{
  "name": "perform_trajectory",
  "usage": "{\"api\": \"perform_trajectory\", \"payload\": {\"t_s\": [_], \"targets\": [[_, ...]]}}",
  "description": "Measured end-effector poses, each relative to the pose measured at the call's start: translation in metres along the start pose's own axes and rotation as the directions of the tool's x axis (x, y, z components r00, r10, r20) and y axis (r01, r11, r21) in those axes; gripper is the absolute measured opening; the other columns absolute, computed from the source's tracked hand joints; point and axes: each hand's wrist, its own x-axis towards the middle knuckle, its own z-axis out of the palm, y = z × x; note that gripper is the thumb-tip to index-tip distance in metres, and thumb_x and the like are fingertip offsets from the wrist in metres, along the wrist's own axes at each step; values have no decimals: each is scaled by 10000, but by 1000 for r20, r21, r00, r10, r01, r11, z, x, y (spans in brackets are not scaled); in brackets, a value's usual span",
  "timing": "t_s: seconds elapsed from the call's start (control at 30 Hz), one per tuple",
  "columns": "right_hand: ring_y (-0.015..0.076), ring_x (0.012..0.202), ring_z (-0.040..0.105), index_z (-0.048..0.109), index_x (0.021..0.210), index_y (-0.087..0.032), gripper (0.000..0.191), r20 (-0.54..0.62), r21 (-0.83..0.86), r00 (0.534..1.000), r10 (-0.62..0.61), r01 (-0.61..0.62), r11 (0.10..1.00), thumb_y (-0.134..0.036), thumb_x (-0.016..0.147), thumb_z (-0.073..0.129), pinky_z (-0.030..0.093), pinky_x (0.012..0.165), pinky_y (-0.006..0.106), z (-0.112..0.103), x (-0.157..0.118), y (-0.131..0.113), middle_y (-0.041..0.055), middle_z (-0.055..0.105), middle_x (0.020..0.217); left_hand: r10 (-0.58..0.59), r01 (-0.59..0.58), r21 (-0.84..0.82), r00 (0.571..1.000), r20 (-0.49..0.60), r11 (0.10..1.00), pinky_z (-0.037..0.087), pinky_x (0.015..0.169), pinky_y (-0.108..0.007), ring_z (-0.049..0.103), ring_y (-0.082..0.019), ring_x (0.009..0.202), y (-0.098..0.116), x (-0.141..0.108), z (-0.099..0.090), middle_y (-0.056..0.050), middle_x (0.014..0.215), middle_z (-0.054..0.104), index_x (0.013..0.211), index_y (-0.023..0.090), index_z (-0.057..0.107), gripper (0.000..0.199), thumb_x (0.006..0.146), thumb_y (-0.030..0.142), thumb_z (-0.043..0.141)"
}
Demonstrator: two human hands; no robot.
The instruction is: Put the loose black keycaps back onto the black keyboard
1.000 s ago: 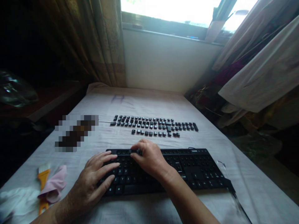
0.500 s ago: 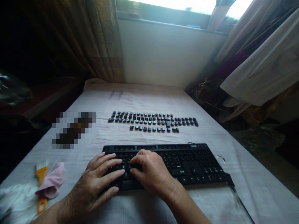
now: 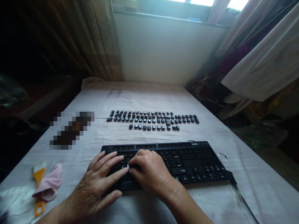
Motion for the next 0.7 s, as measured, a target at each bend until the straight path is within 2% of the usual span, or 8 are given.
{"api": "perform_trajectory", "payload": {"t_s": [0.33,0.53,0.63,0.7], "targets": [[166,822,652,753,840,-241,151,-45,95,998,37,-33,995,-124,761,701,468,730,257,5,-1,1,0,715,873,30,-29,34,999,-18,999,154,1168,-505,386,-305,1354,-1,-1,3,-80,1422,513,1316,275,583,461,868,368,642],[171,826,654,759,817,-235,140,-10,85,997,72,-71,994,-125,747,710,469,737,260,3,1,-1,5,720,882,17,-16,24,999,-47,1000,204,1151,-495,407,-300,1337,0,0,3,-66,1408,528,1303,284,587,442,869,357,633],[177,843,659,767,870,-225,145,21,104,998,52,-54,993,-151,759,709,476,760,263,0,1,0,21,724,887,1,0,13,998,-60,1000,189,1157,-487,405,-293,1337,2,0,3,-63,1405,527,1296,282,595,433,867,327,631],[172,852,665,761,927,-212,169,2,140,999,41,-41,989,-155,794,673,480,782,261,-1,0,1,32,729,907,4,-3,21,999,-41,1000,174,1163,-486,393,-291,1346,2,-1,4,-62,1414,518,1308,284,588,446,865,317,634]]}}
